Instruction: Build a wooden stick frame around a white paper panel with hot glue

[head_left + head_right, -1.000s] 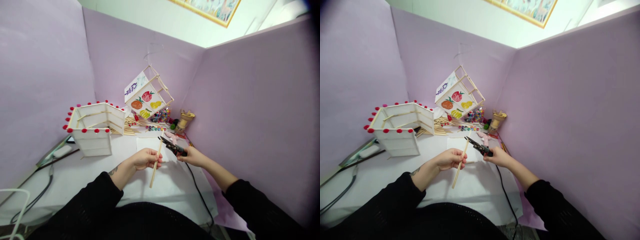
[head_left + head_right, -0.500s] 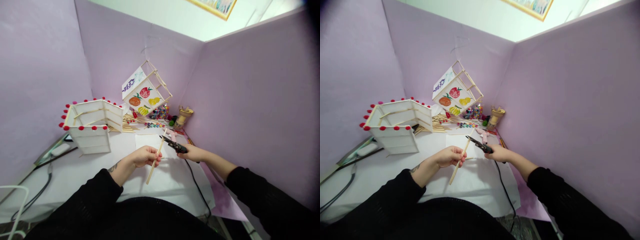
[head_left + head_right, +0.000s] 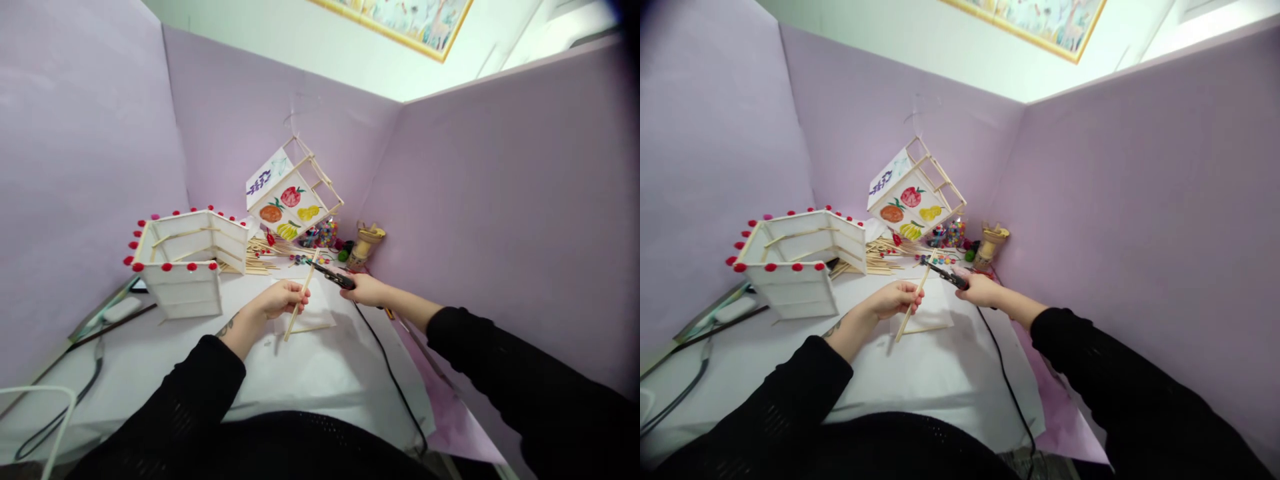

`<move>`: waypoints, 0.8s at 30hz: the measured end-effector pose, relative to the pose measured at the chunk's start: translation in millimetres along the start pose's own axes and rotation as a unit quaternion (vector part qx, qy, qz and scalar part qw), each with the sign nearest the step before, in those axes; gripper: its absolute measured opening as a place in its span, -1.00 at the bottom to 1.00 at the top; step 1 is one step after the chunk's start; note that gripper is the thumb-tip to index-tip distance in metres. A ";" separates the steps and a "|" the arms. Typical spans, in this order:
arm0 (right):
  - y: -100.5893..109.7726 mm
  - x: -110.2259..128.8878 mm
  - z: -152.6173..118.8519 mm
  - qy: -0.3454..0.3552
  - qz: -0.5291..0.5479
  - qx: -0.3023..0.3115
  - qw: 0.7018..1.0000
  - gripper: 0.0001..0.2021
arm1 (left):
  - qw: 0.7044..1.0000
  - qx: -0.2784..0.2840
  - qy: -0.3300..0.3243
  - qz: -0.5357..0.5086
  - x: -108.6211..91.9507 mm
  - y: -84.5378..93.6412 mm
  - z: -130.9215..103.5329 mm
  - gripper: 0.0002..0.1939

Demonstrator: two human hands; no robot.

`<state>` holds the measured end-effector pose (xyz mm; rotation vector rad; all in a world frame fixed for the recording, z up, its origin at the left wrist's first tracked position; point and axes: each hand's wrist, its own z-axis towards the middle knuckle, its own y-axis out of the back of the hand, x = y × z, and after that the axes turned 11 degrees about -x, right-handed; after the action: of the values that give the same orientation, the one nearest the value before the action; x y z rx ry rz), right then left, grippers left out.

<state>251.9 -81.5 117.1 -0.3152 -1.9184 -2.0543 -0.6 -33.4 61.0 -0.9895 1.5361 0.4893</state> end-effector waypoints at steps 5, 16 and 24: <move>-8.0 17.8 42.1 -0.020 -0.010 0.041 0.999 -0.83 | 0.999 -0.042 0.014 -0.019 1.1 32.6 13.7 -0.78; -27.5 22.7 90.8 -0.068 -0.020 0.038 0.997 -0.77 | 0.987 -0.126 0.036 -0.098 9.3 57.1 22.3 -0.86; -2.7 -33.4 26.0 -0.183 0.103 -0.096 0.973 -0.45 | 0.968 -0.197 0.030 -0.153 6.1 49.1 22.0 -0.87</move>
<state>280.6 -52.9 104.4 -0.9571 -1.7832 -2.1558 -26.8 8.7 39.4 -1.5333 1.3302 0.5586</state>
